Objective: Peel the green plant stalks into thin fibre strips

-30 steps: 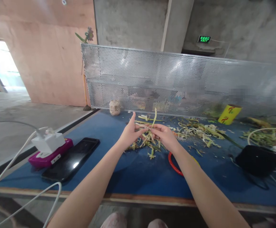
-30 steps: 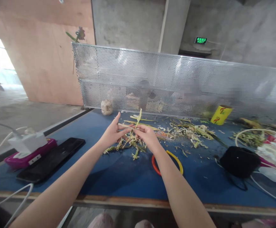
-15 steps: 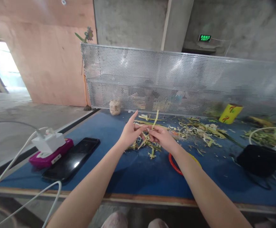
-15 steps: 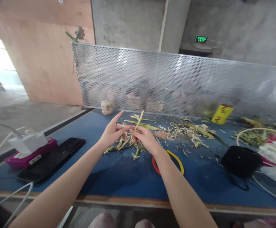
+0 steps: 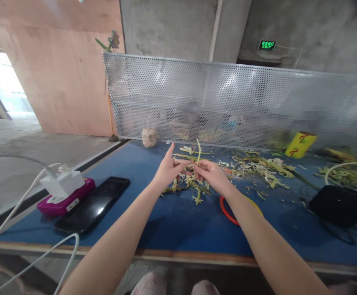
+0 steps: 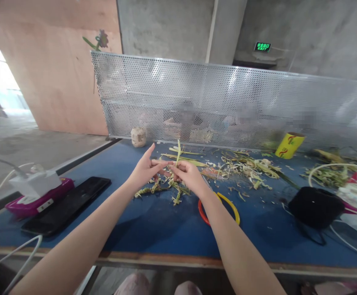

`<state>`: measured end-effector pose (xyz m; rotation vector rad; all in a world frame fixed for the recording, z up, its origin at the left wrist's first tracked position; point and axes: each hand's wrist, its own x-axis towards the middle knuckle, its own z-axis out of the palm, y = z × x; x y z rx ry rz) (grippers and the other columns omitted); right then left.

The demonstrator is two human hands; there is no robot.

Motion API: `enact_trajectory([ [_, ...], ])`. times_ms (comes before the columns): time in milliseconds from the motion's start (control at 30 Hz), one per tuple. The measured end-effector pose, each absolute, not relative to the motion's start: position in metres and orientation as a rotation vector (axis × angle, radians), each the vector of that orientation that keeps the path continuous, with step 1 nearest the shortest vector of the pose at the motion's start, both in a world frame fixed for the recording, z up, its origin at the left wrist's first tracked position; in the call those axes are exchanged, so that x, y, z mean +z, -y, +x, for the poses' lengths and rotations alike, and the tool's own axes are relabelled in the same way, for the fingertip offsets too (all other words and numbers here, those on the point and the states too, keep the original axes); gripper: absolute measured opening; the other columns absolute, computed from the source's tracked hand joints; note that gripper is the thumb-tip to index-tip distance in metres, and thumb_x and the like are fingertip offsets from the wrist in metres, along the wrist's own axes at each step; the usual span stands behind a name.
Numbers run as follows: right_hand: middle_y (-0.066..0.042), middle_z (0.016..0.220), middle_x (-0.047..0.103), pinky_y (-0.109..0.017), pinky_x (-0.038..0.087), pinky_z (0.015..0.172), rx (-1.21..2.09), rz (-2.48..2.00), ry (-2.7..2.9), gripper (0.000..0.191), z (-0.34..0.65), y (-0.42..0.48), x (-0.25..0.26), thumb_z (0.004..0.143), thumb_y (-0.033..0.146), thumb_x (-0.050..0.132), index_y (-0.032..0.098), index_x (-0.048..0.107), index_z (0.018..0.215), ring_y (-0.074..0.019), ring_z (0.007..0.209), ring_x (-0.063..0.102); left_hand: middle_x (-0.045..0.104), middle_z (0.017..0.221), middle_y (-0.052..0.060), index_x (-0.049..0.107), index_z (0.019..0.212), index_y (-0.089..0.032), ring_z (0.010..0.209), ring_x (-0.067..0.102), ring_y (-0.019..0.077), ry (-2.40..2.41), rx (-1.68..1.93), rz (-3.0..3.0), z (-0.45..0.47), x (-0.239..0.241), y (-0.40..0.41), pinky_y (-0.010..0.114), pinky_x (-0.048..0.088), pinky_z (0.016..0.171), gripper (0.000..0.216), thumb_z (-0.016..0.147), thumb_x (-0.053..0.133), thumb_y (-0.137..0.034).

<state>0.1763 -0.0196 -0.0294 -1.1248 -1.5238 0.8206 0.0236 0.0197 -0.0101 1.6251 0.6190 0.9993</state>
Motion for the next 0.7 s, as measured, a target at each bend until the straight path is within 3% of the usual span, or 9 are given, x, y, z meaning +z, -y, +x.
enact_trajectory([
  [100, 0.002, 0.056, 0.053, -0.023, 0.032, 0.045, 0.835, -1.078, 1.502, 0.024, 0.178, 0.018, -0.03, 0.075, 0.042, 0.052, 0.02, 0.052, 0.083, -0.0088, 0.046, 0.043, 0.062, 0.099, 0.016, -0.01, 0.135, -0.011, 0.06, 0.06, 0.0134, -0.641, 0.94, 1.639, 0.025, -0.014, -0.022, 0.019, 0.039, 0.041, 0.107, 0.062, 0.068, -0.019],
  [300, 0.004, 0.052, 0.048, -0.022, 0.027, 0.041, 0.821, -1.025, 1.43, 0.021, 0.179, 0.017, -0.028, 0.074, 0.04, 0.054, 0.02, 0.053, 0.079, -0.0072, 0.041, 0.037, 0.064, 0.065, 0.003, 0.007, 0.135, -0.009, 0.044, 0.046, 0.0058, -0.697, 0.909, 1.697, 0.025, -0.016, -0.023, 0.019, 0.033, 0.042, 0.095, 0.063, 0.067, -0.02],
  [500, 0.004, 0.05, 0.047, -0.022, 0.026, 0.041, 0.854, -1.022, 1.439, 0.02, 0.18, 0.019, -0.026, 0.073, 0.038, 0.056, 0.019, 0.054, 0.079, -0.0071, 0.041, 0.037, 0.066, 0.08, 0.008, 0.001, 0.136, -0.01, 0.061, 0.054, 0.0101, -0.67, 0.95, 1.702, 0.026, -0.017, -0.024, 0.023, 0.037, 0.054, 0.1, 0.063, 0.067, -0.023],
  [600, 0.004, 0.051, 0.047, -0.022, 0.029, 0.043, 0.863, -1.04, 1.491, 0.021, 0.179, 0.019, -0.027, 0.075, 0.038, 0.054, 0.019, 0.054, 0.081, -0.0078, 0.043, 0.039, 0.065, 0.071, 0.005, 0.004, 0.136, -0.009, 0.061, 0.055, 0.0109, -0.636, 0.924, 1.734, 0.026, -0.02, -0.026, 0.024, 0.038, 0.057, 0.099, 0.061, 0.068, -0.021],
  [700, 0.005, 0.051, 0.044, -0.022, 0.03, 0.044, 0.824, -1.055, 1.463, 0.021, 0.179, 0.02, -0.026, 0.075, 0.039, 0.053, 0.018, 0.053, 0.078, -0.0075, 0.043, 0.039, 0.063, 0.064, 0.002, -0.003, 0.135, -0.006, 0.059, 0.055, 0.0113, -0.668, 0.855, 1.757, 0.026, -0.022, -0.025, 0.025, 0.039, 0.059, 0.105, 0.06, 0.069, -0.02],
])
